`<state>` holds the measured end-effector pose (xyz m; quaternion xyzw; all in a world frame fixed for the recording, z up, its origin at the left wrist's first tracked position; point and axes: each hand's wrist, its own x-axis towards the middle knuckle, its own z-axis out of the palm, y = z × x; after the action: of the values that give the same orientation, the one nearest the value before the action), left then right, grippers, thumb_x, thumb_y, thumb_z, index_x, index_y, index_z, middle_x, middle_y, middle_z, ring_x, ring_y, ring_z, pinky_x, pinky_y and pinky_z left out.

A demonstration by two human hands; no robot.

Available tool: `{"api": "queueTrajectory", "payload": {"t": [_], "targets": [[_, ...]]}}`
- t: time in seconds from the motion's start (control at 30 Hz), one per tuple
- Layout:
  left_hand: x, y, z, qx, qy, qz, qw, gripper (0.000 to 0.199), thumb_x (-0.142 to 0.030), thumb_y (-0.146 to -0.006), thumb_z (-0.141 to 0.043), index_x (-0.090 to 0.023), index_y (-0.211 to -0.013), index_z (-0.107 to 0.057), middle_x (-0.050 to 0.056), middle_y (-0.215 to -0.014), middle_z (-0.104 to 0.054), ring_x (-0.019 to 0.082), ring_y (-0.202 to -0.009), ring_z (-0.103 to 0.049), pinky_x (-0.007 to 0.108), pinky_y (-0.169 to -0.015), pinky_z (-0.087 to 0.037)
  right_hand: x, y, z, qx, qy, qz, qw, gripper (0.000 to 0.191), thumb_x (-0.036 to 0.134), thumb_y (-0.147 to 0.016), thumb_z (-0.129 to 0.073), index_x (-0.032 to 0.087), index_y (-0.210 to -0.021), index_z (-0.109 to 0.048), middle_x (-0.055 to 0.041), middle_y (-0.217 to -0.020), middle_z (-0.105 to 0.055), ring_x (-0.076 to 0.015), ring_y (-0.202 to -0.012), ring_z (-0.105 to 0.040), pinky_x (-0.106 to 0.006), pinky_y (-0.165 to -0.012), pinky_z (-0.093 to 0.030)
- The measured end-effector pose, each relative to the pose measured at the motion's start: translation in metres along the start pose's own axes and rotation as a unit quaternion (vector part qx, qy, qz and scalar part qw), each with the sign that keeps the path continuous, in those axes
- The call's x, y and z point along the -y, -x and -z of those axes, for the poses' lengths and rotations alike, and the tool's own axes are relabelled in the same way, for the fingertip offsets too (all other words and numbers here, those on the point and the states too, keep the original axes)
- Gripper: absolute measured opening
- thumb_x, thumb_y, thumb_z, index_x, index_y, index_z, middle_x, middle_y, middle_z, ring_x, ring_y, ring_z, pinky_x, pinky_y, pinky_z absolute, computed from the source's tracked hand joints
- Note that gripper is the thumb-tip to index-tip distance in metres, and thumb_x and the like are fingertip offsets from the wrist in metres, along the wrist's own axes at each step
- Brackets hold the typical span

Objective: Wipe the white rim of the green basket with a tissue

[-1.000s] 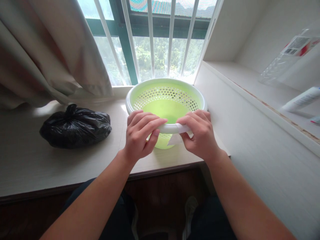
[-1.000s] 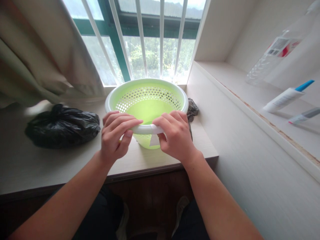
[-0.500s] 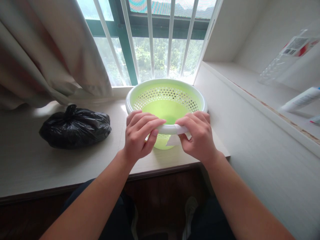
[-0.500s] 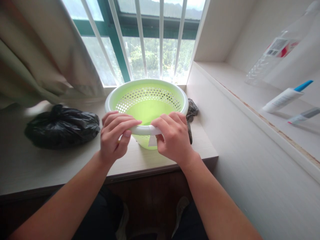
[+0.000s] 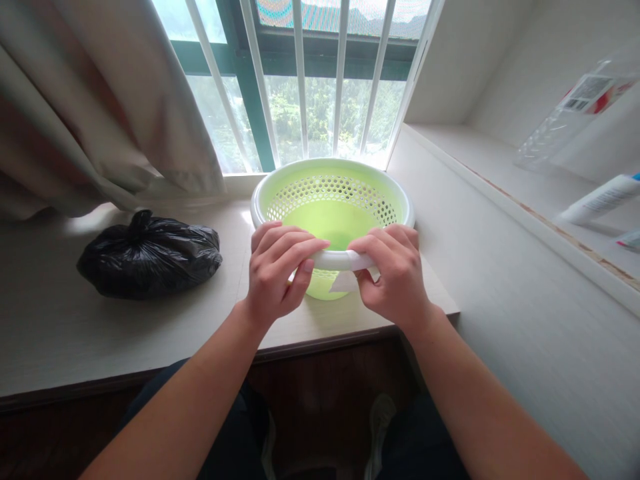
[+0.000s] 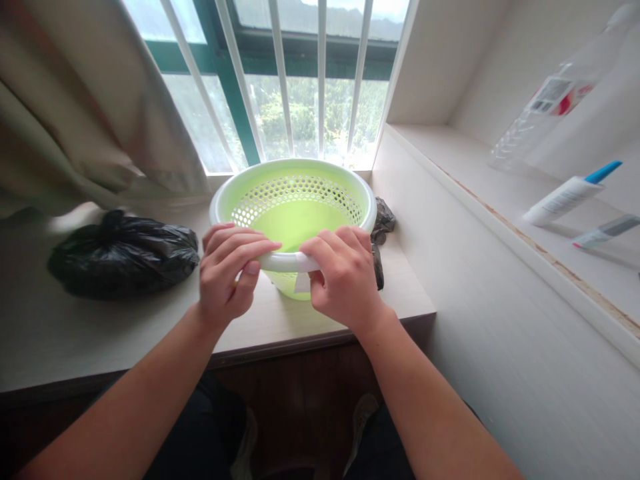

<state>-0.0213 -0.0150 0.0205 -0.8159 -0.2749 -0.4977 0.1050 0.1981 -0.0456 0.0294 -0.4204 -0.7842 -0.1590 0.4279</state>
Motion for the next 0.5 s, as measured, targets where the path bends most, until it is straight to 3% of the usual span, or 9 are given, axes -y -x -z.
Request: {"api": "queueTrajectory", "payload": {"t": [0.5], "targets": [[-0.0035,0.0004,-0.0004,0.001,-0.005,0.008,1.0,0.027,-0.021,-0.098,-0.049,-0.024,-0.115,-0.071,0.002,-0.104,-0.077,0.018,-0.105,-0.068,0.043,-0.11,-0.043,-0.0045,-0.0001,-0.0006,0.008,-0.015,0.002,1.0,0.029,0.006,-0.073,-0.065,0.024,-0.094,-0.058,0.0018,-0.081,-0.064,-0.0203,-0.084,-0.052,-0.037,-0.088,-0.038]]}}
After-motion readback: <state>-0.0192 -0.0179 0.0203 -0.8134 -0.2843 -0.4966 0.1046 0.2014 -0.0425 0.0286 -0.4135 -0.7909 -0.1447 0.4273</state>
